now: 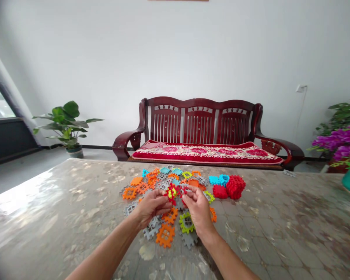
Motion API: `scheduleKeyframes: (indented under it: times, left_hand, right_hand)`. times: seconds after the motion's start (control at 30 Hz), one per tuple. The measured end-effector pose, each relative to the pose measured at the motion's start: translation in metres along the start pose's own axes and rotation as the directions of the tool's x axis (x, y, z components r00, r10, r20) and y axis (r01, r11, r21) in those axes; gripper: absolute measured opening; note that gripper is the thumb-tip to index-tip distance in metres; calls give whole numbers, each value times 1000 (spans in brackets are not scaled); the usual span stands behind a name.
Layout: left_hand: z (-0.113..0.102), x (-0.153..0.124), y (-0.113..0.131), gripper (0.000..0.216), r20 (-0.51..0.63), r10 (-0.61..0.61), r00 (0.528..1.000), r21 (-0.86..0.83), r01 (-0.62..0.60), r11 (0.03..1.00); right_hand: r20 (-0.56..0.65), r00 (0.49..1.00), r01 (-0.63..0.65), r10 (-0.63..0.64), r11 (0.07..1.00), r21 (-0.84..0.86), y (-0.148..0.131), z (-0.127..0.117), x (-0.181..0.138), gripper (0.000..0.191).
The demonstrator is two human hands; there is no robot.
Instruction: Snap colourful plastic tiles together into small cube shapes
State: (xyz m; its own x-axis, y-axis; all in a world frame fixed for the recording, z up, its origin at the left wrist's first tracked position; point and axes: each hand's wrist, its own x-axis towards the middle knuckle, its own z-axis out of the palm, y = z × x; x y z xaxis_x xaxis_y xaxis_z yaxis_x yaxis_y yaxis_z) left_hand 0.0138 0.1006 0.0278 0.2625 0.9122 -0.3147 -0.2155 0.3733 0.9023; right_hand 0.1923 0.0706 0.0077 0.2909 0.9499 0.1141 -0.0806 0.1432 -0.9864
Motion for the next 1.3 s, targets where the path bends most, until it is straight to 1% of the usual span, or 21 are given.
scheduleKeyframes:
  times: [0.1, 0.2, 0.37, 0.43, 0.5, 0.6, 0.67, 0.73, 0.83, 0.9, 0.97, 1.03, 1.1, 1.2, 1.3]
  left_hand:
    - [8, -3, -5, 40, 16, -3, 1000, -76, 5, 997]
    - [11, -5, -7, 42, 19, 4, 1000, -93, -2, 996]
    - [15, -5, -9, 43, -12, -6, 1000, -114, 5, 993]
    - [17, -5, -10, 42, -15, -21, 1000, -114, 19, 993]
    - [18, -6, -9, 40, -18, -29, 999, -115, 27, 993]
    - [20, -8, -8, 39, -27, -31, 999, -112, 28, 993]
    - [20, -9, -7, 38, -39, -30, 999, -109, 25, 994]
    - [21, -11, -6, 38, -53, -27, 998, -103, 21, 994]
    - [22, -11, -6, 40, -65, -28, 998, -87, 22, 996]
    - [22, -11, -7, 40, -54, -32, 998, -84, 27, 996]
    - [23, -10, -9, 40, -42, -38, 998, -88, 35, 996]
    - [23, -10, -10, 41, -40, -37, 999, -98, 33, 995]
    - [23, -9, -12, 41, -48, -22, 999, -104, 17, 994]
    - [24, -9, -12, 39, -50, 7, 999, -109, -12, 994]
    - [25, -11, -10, 38, -44, 3, 999, -112, -7, 994]
  right_hand:
    - [5, 1000, 29, -29, 1000, -7, 1, 7, -3, 43]
    - [18, 998, 62, -61, 997, -37, 2, 9, -5, 42]
    - [-39, 991, 125, -128, 990, -61, 4, 8, -5, 43]
    - [-40, 990, 134, -137, 989, -65, 3, 8, -5, 43]
    - [-5, 993, 120, -121, 991, -58, 3, 9, -6, 42]
    - [55, 997, 51, -48, 997, -51, 2, 10, -7, 42]
    - [53, 998, 34, -31, 998, -53, 2, 9, -7, 43]
    - [9, 997, 76, -75, 995, -70, 3, 8, -5, 42]
    - [-35, 980, 188, -196, 970, -156, 6, 5, -3, 38]
    - [-14, 962, 260, -273, 931, -258, 7, 4, -4, 32]
    - [45, 934, 344, -354, 858, -381, 7, 3, -6, 26]
    - [131, 889, 445, -439, 758, -477, 6, 2, -8, 21]
    - [214, 834, 537, -508, 663, -521, 6, 2, -10, 22]
    - [308, 777, 617, -549, 566, -547, 7, 1, -11, 25]
    - [366, 748, 649, -554, 495, -578, 8, 0, -11, 28]
